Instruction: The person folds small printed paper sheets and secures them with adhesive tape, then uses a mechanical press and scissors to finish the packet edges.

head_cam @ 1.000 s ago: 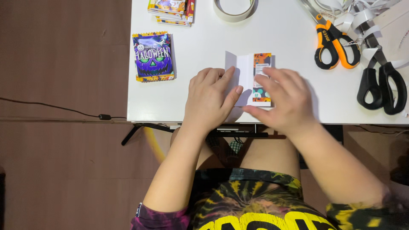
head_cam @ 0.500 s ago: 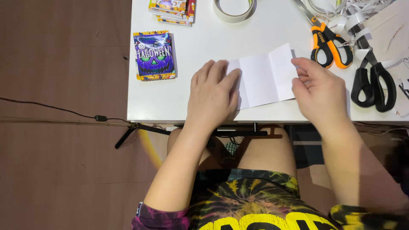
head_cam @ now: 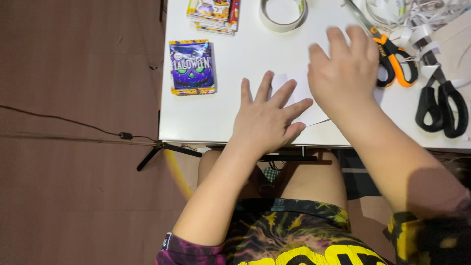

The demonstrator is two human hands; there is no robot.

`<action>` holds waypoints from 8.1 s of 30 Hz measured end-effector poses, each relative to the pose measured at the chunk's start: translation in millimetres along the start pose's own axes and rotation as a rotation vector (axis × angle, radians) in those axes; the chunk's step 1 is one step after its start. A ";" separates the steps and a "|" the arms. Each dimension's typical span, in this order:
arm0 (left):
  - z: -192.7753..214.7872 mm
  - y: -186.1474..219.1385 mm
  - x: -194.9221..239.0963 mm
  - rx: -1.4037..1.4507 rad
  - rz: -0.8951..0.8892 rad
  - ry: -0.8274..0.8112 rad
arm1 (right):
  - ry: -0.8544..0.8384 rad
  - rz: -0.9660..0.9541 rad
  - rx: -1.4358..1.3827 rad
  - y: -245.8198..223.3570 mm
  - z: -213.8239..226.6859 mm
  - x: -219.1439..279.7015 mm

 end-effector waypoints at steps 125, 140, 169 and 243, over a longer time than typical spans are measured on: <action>-23.9 -3.9 63.6 0.291 0.348 0.550 | 0.322 -0.910 -1.419 -48.4 35.0 95.1; -33.4 -17.9 76.2 0.376 0.008 0.492 | 0.122 -0.866 -1.231 -73.6 55.1 96.5; -34.3 -7.7 79.6 0.329 -0.022 0.561 | 0.068 -0.775 -1.156 -60.1 47.5 112.1; -35.0 39.7 103.8 -0.221 0.187 0.485 | 0.141 -0.367 -0.818 24.9 15.3 129.9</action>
Point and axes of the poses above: each hand's wrist, its own x-axis away from the middle knuckle, its own z-axis out of the back of the hand, y = z × x, the point moved 3 cm from there along -x, towards the middle knuckle, and after that the axes turned 15 degrees about z, right-handed, at the moved point
